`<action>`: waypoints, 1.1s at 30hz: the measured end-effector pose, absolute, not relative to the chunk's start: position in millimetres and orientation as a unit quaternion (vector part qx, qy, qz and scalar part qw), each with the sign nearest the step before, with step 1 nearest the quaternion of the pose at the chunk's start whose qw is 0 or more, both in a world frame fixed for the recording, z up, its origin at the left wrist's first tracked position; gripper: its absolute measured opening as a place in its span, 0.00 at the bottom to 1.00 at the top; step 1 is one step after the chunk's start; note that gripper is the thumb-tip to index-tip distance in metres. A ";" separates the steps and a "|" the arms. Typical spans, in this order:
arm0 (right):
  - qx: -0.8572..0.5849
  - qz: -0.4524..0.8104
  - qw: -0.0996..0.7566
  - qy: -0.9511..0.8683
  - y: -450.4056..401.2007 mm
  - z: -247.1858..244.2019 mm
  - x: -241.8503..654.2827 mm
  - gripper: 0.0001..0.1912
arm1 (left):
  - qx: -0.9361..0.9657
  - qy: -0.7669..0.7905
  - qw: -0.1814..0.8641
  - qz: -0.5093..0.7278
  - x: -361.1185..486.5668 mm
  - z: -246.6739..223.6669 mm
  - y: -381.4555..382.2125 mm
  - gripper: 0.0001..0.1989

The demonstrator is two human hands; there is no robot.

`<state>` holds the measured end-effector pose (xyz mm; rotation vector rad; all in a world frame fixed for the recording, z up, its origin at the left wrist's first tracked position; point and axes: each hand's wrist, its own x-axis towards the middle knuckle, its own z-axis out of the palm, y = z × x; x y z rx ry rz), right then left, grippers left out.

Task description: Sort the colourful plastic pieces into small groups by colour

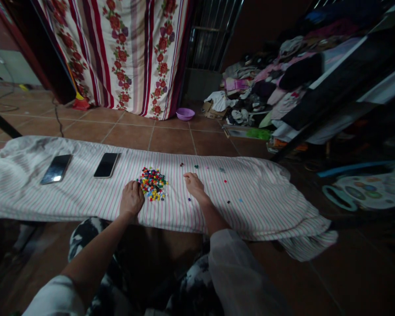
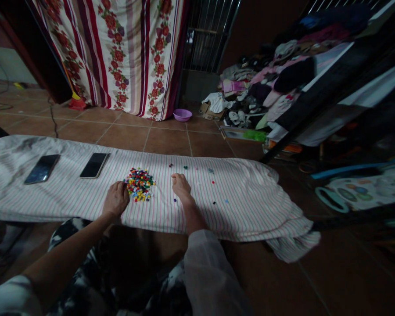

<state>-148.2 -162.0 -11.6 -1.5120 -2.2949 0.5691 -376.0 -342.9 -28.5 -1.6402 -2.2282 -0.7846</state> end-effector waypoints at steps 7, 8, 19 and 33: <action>-0.466 0.252 0.254 -0.809 -162.1 -12.4 -140.8 0.20 | -0.555 -0.771 0.116 -0.288 -376.2 -28.2 -344.1 0.10; -0.459 0.255 0.272 -0.807 -162.4 -11.7 -139.8 0.21 | -0.554 -0.771 0.116 -0.291 -376.0 -28.5 -344.1 0.10; -0.435 0.228 0.245 -0.836 -199.0 -1.7 -185.0 0.12 | -0.559 -0.765 0.126 -0.293 -376.7 -30.9 -344.2 0.10; -0.449 0.183 0.192 -0.853 -224.8 -4.4 -210.1 0.10 | -0.560 -0.756 0.129 -0.314 -377.3 -31.1 -344.8 0.11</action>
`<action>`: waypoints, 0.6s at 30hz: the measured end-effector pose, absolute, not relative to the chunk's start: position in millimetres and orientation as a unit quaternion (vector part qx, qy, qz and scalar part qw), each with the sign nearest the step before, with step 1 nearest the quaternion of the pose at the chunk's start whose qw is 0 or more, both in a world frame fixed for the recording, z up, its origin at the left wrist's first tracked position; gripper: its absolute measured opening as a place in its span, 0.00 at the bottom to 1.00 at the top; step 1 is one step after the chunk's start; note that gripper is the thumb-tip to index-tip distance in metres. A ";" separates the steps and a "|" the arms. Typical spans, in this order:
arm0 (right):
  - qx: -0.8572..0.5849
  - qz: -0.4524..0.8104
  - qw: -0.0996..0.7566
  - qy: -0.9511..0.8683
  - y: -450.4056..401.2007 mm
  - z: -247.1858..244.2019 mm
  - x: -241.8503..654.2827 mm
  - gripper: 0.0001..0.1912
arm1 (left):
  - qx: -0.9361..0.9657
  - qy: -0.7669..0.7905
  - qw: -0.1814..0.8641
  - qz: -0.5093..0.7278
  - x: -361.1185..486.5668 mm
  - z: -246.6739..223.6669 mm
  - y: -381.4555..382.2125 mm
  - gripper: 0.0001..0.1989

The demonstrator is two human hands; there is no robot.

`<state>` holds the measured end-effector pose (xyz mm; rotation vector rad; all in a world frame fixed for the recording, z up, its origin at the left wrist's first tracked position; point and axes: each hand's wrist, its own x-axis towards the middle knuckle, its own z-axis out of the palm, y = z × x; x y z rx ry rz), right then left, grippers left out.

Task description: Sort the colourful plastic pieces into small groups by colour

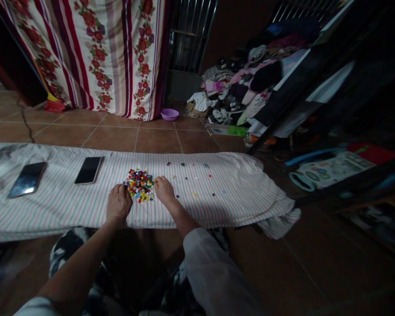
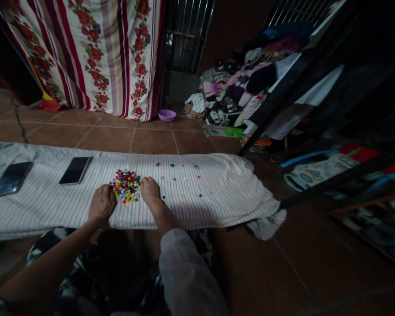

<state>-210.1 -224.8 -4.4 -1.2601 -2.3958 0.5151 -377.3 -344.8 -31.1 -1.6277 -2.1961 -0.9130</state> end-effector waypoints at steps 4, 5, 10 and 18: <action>-0.449 0.185 0.201 -0.851 -225.6 -6.4 -209.1 0.09 | -0.562 -0.754 0.129 -0.313 -377.5 -30.4 -344.8 0.10; -0.449 0.186 0.202 -0.850 -225.5 -7.0 -208.7 0.09 | -0.562 -0.755 0.130 -0.312 -377.4 -30.2 -344.7 0.10; -0.457 0.182 0.198 -0.848 -225.2 -8.9 -208.6 0.08 | -0.562 -0.757 0.130 -0.307 -377.1 -29.0 -344.9 0.10; -0.475 0.168 0.193 -0.842 -226.3 -12.7 -211.3 0.07 | -0.564 -0.754 0.135 -0.310 -378.1 -30.1 -344.9 0.09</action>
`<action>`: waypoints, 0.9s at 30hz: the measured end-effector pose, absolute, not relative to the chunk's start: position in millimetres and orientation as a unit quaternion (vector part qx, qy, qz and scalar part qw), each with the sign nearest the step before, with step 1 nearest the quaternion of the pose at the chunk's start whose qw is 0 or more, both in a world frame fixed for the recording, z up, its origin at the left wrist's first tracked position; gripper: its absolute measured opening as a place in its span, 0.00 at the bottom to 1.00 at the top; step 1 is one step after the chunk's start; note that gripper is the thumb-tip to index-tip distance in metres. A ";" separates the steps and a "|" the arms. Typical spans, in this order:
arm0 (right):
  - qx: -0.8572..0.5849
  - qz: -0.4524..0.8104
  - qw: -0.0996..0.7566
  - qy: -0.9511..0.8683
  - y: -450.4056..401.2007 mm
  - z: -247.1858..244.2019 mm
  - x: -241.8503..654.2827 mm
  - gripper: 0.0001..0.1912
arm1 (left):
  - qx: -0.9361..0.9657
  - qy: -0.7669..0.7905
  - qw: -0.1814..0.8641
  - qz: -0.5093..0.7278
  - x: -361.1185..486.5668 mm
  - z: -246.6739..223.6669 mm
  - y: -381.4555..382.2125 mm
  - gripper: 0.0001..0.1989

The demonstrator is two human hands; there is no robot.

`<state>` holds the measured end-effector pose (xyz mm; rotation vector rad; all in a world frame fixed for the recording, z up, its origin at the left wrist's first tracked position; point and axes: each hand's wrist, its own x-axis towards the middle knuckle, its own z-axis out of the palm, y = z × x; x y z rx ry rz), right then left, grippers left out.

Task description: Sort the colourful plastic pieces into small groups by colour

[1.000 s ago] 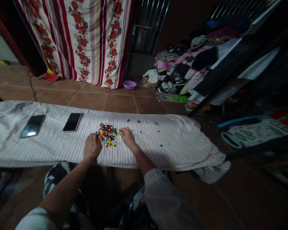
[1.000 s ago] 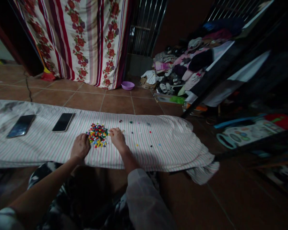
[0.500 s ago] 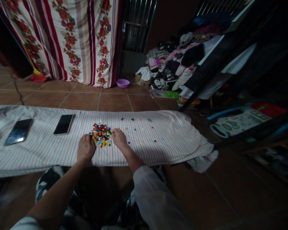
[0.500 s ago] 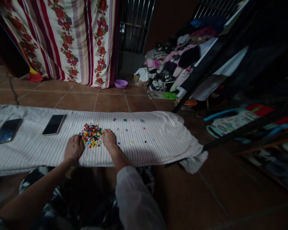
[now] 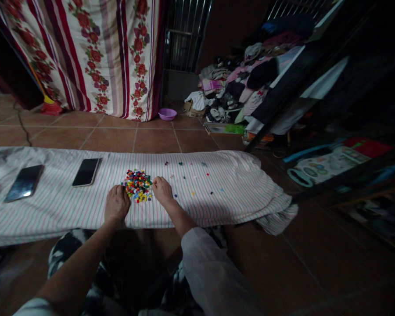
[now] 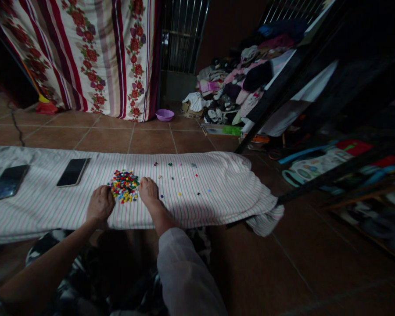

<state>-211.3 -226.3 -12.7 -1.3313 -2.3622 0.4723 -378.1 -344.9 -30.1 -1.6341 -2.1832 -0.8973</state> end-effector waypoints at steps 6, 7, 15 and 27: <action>-0.468 0.178 0.191 -0.844 -226.4 -11.6 -209.2 0.10 | -0.566 -0.753 0.133 -0.309 -378.0 -30.5 -345.1 0.10; -0.465 0.185 0.193 -0.844 -226.0 -10.7 -208.1 0.10 | -0.565 -0.753 0.135 -0.310 -377.9 -30.4 -345.1 0.10; -0.451 0.242 0.250 -0.822 -220.4 -5.3 -179.7 0.09 | -0.564 -0.752 0.138 -0.310 -377.6 -29.6 -345.1 0.10; -0.490 0.175 0.360 -0.774 -202.3 -9.4 -81.9 0.14 | -0.563 -0.758 0.146 -0.294 -378.3 -31.1 -345.0 0.09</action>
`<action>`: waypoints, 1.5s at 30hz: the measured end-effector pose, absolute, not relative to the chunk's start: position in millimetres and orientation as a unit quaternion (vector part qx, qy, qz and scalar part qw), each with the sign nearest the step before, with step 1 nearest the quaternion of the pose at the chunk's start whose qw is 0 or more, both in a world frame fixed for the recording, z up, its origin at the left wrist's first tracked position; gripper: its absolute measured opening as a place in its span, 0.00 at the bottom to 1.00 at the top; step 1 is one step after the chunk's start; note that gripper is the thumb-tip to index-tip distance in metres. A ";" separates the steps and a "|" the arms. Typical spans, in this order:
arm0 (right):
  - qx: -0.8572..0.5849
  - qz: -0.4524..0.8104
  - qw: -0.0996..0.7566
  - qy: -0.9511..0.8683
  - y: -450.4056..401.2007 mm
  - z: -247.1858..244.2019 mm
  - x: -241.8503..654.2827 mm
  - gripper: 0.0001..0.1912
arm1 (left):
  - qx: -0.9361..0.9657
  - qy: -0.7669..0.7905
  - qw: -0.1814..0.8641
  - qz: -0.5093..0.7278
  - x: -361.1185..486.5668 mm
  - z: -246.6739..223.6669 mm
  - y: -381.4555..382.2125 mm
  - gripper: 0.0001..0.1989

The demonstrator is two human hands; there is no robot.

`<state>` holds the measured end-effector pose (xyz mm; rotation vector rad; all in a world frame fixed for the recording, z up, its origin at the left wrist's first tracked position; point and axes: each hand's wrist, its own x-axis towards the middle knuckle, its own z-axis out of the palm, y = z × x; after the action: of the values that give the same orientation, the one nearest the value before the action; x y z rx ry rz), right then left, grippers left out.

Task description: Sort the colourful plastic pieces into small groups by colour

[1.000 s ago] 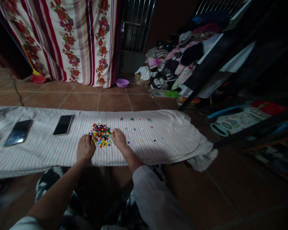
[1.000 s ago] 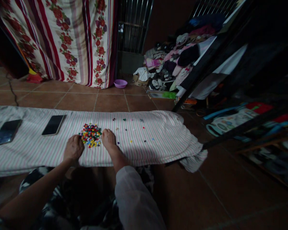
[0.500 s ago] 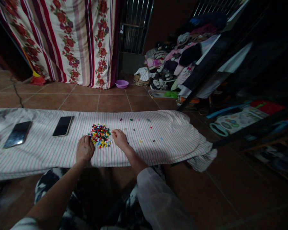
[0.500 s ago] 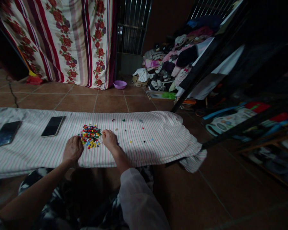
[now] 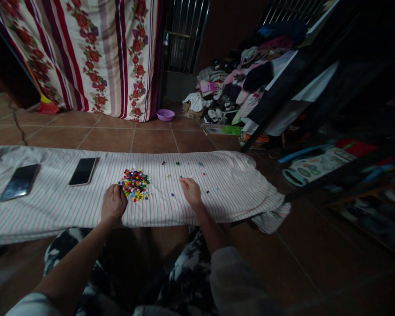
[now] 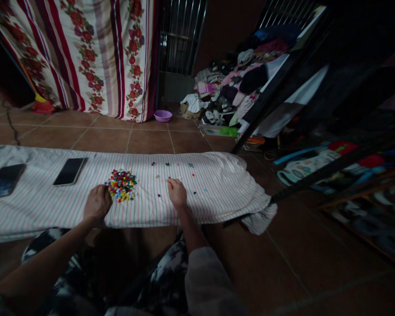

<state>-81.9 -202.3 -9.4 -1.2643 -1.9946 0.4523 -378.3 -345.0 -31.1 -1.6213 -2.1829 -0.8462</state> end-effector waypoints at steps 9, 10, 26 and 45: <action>-0.510 0.064 0.342 -0.786 -212.2 -40.4 -49.8 0.15 | -0.560 -0.760 0.138 -0.298 -378.0 -28.5 -345.4 0.09; -0.505 0.052 0.346 -0.789 -215.0 -43.8 -49.2 0.14 | -0.561 -0.760 0.138 -0.297 -378.3 -28.9 -345.3 0.09; -0.472 0.032 0.354 -0.807 -227.8 -43.6 -48.9 0.11 | -0.571 -0.751 0.152 -0.295 -379.5 -31.1 -345.4 0.10; -0.470 0.030 0.359 -0.806 -228.0 -44.2 -48.8 0.14 | -0.561 -0.761 0.125 -0.301 -378.0 -27.4 -345.9 0.09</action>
<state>-48.8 -228.0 -44.2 -1.2113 -2.0777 0.0767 -378.0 -345.9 -27.4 -1.6346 -2.2164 -0.8763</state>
